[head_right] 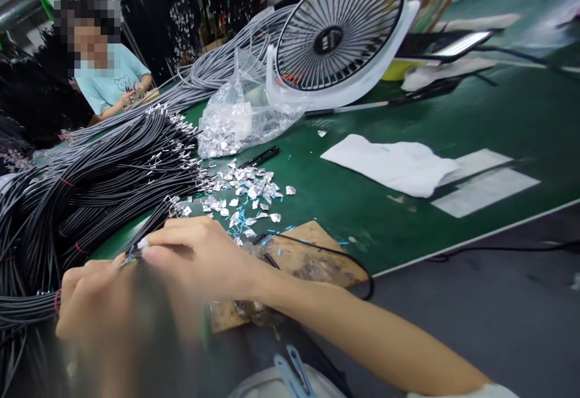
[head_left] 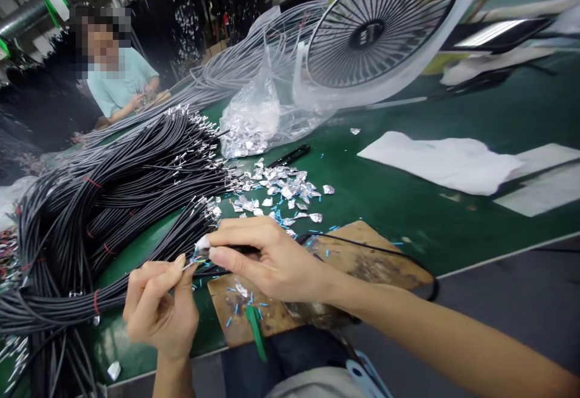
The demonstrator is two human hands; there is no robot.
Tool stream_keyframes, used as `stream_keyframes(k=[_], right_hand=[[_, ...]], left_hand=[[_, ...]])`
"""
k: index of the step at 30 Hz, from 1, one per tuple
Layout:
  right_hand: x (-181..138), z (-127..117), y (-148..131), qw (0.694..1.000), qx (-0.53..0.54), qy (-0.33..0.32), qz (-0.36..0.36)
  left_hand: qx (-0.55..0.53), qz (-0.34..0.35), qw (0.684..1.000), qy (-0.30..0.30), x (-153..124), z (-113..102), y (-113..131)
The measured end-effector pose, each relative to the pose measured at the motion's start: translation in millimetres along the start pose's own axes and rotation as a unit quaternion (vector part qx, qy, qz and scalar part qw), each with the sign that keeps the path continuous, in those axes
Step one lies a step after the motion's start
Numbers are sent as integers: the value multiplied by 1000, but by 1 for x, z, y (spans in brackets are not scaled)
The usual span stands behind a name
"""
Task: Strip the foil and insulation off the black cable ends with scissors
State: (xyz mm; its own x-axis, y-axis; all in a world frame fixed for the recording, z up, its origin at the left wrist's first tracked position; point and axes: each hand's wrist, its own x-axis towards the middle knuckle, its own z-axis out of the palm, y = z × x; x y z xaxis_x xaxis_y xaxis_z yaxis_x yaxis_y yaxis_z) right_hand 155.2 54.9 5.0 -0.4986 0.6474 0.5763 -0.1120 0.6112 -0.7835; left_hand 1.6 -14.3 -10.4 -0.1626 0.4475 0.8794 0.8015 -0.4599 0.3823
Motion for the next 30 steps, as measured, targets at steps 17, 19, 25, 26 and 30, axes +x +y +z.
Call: stream_keyframes(k=[17, 19, 25, 26, 30], right_hand=[[1, 1, -1, 1000, 10, 7, 23], [0, 1, -1, 1000, -1, 13, 28], [1, 1, -1, 999, -14, 20, 48], [1, 1, -2, 998, -15, 23, 53], [1, 1, -2, 997, -27, 41, 52]], left_hand=[[69, -10, 998, 1, -4, 1, 3], [69, 1, 998, 0, -3, 1, 4], [85, 70, 994, 12, -3, 3, 0], [94, 79, 992, 16, -3, 3, -1], [125, 48, 991, -4, -4, 1, -1]])
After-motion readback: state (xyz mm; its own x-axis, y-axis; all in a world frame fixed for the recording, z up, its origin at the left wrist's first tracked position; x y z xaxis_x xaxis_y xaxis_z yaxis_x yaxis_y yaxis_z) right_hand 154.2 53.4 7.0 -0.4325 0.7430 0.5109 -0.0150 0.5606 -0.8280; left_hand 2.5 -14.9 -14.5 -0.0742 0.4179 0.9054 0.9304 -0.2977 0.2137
